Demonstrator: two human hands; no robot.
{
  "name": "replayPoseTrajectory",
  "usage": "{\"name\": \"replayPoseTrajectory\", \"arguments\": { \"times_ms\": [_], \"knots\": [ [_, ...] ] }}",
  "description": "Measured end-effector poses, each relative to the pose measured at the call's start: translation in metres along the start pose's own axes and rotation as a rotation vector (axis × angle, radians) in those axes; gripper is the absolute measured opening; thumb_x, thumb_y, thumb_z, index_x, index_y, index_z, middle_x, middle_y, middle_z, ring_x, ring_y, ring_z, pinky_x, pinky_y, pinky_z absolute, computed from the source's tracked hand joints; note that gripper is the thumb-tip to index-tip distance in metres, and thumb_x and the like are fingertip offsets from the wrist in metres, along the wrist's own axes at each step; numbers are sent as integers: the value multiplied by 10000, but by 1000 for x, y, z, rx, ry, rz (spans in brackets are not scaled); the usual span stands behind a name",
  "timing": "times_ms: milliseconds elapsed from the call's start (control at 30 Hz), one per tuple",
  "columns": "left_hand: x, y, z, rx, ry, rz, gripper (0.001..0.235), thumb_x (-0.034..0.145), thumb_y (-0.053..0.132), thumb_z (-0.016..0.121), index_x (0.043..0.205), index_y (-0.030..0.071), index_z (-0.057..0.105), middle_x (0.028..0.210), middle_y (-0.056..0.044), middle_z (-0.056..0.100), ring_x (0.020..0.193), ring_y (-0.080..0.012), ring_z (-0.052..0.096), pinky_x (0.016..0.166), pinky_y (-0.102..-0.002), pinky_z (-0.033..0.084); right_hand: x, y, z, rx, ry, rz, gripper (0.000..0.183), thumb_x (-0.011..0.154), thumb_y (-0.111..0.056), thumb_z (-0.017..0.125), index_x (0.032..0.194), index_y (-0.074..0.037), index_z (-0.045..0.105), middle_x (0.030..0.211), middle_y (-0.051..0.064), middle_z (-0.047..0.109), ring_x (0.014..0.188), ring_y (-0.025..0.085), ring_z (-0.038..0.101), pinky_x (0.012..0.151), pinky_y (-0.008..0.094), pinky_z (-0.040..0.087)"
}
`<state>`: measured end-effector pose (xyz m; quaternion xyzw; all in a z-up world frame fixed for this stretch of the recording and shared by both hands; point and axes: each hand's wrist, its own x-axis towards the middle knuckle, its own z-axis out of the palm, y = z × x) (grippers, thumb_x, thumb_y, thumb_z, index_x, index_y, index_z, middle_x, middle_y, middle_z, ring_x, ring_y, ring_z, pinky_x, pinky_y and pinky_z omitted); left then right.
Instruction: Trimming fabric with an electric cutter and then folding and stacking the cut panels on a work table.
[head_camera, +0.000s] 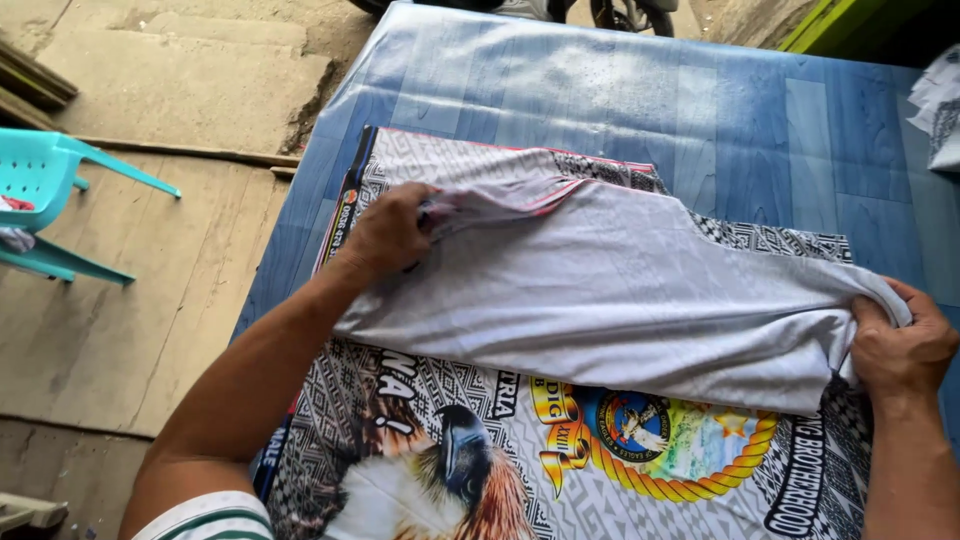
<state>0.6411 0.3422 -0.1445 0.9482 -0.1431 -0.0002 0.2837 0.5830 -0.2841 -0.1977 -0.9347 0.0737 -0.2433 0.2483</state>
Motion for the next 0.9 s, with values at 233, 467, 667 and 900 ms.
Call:
{"name": "replayPoseTrajectory", "arguments": {
  "times_ms": [233,467,667,900],
  "knots": [
    [30,-24,-28,-42,26,-214,279,925,263,580,1116,74,657,966,-189,724,869,-396,666,745,-497,507,40,-58,-21,102,-45,-6,231,1097,-84,716,1305,16,723,1164,190,701,988,317,651,837,407,524],
    [36,-41,-23,-124,100,-328,206,958,258,535,1052,125,660,861,-84,685,762,-284,605,651,-438,432,57,-44,25,179,-140,157,246,983,-118,755,1226,-101,724,1120,75,698,973,228,636,813,350,521],
    [44,-93,-19,-192,216,-227,287,865,131,532,1081,112,721,943,-90,726,870,-230,630,758,-370,472,72,-80,-23,90,124,-446,158,1135,147,756,1291,119,753,1209,266,736,1053,394,696,908,466,564],
    [90,-122,-20,69,87,-379,248,916,346,635,969,111,696,998,-166,719,909,-380,645,731,-456,453,61,-28,34,114,-194,286,388,903,-292,759,1239,-100,734,1053,69,719,946,176,633,843,340,479]
  ]
}}
